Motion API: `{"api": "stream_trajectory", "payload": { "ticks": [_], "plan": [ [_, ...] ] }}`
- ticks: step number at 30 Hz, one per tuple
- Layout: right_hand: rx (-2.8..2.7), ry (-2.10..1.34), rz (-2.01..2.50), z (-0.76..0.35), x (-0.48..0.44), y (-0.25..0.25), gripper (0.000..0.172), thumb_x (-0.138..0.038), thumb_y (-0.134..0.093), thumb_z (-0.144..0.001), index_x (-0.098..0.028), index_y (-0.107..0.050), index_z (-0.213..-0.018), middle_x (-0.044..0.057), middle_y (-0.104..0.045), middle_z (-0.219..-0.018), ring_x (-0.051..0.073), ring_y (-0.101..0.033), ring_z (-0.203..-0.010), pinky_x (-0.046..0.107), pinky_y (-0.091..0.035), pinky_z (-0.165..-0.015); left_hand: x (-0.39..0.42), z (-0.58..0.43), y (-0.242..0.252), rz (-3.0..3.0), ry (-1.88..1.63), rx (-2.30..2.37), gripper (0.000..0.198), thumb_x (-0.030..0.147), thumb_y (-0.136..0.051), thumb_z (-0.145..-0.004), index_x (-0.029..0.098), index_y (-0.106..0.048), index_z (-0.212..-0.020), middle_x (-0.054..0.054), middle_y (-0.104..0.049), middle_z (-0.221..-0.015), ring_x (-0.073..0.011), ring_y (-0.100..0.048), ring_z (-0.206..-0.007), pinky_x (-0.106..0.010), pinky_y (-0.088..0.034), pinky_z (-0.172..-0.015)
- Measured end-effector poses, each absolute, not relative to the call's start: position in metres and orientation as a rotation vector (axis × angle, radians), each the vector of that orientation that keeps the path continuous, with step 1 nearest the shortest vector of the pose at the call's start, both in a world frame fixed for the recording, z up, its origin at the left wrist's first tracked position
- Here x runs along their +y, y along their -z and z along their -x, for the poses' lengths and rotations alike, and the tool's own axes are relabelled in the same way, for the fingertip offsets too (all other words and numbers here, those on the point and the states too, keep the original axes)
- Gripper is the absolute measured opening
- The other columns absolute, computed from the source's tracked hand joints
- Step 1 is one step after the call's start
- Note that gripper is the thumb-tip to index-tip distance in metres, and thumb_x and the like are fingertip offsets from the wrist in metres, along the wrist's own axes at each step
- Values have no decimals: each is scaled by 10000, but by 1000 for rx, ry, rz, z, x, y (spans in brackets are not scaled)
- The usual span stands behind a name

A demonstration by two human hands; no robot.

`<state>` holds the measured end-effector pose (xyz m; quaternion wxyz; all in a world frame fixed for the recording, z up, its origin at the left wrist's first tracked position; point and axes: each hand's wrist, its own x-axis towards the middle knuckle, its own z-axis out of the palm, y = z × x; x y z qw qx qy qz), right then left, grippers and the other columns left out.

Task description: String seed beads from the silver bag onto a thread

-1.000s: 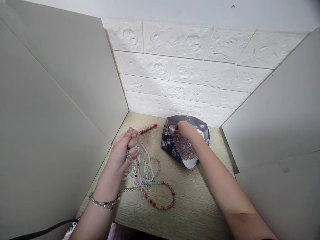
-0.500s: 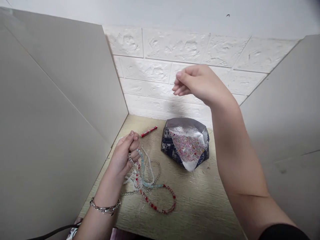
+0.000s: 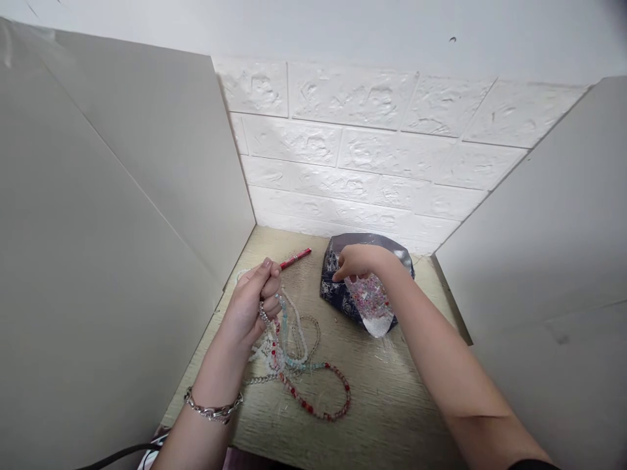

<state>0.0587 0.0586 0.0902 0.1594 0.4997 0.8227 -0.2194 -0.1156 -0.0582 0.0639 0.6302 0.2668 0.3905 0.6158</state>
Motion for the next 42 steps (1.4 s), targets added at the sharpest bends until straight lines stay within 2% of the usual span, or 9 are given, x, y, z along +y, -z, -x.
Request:
{"api": "stream_trajectory", "payload": {
  "ticks": [4,10,16,22,27,31,36,39,42],
  "plan": [
    [2415,657,-1525,-60,56,-99,183,-299,-546,-690,-147,-609,-609,30,-621,-621,118,-551,-505,231,-384,-456,-58,115,-64,-598,-1408,911,266,381,-544,-755,180,-438,-617,112,-150,-429,-15,-77,-310,-99,-168,-245],
    [2636,614,-1599,-56,54,-137,252,-249,-436,-777,-125,-563,-600,76,-628,-625,118,-551,-498,243,-414,-501,-60,116,-65,-603,-1418,904,261,374,-542,-757,179,-438,-620,113,-167,-424,-13,-83,-305,-101,-163,-248],
    [2926,1079,-1776,-42,72,-181,229,-254,-366,-855,-129,-508,-726,75,-628,-682,105,-593,-562,232,-474,-564,-59,118,-66,-622,-1428,888,262,373,-549,-751,179,-425,-626,118,-166,-421,-12,-84,-300,-105,-150,-253],
    [3082,1287,-1836,-7,98,-211,187,-278,-419,-845,-148,-488,-729,64,-621,-665,142,-617,-629,262,-489,-595,-60,118,-65,-618,-1431,882,256,368,-537,-760,182,-418,-631,118,-166,-425,-14,-79,-299,-102,-154,-254],
    [3274,1476,-1903,25,139,-212,257,-306,-283,-891,-145,-463,-804,55,-602,-755,109,-606,-654,226,-464,-592,-60,122,-63,-639,-1476,848,266,385,-546,-754,183,-423,-632,115,-163,-431,-17,-76,-304,-100,-157,-253],
    [3502,1152,-1931,41,164,-200,324,-314,-190,-902,-154,-471,-931,37,-577,-884,103,-580,-822,214,-429,-684,-60,123,-63,-621,-1501,844,251,375,-524,-773,188,-429,-634,111,-140,-437,-24,-55,-312,-108,-164,-249],
    [3479,468,-1634,45,157,-174,251,-208,-345,-845,-123,-543,-973,48,-587,-998,116,-507,-965,225,-361,-841,-60,121,-65,-593,-1532,840,244,351,-486,-801,192,-426,-626,110,-121,-442,-28,-37,-314,-111,-159,-245],
    [3165,304,-1348,40,138,-157,253,-226,-475,-779,-106,-596,-965,107,-603,-1024,185,-538,-947,281,-392,-823,-60,121,-66,-579,-1543,838,245,341,-472,-810,191,-430,-621,109,-119,-442,-31,-39,-311,-112,-157,-244],
    [2876,187,-1378,28,117,-142,310,-254,-534,-739,-87,-614,-988,165,-591,-1056,251,-559,-920,339,-430,-759,-60,120,-66,-576,-1550,839,230,334,-468,-813,192,-449,-634,107,-128,-439,-32,-38,-311,-116,-153,-242]
  ]
}}
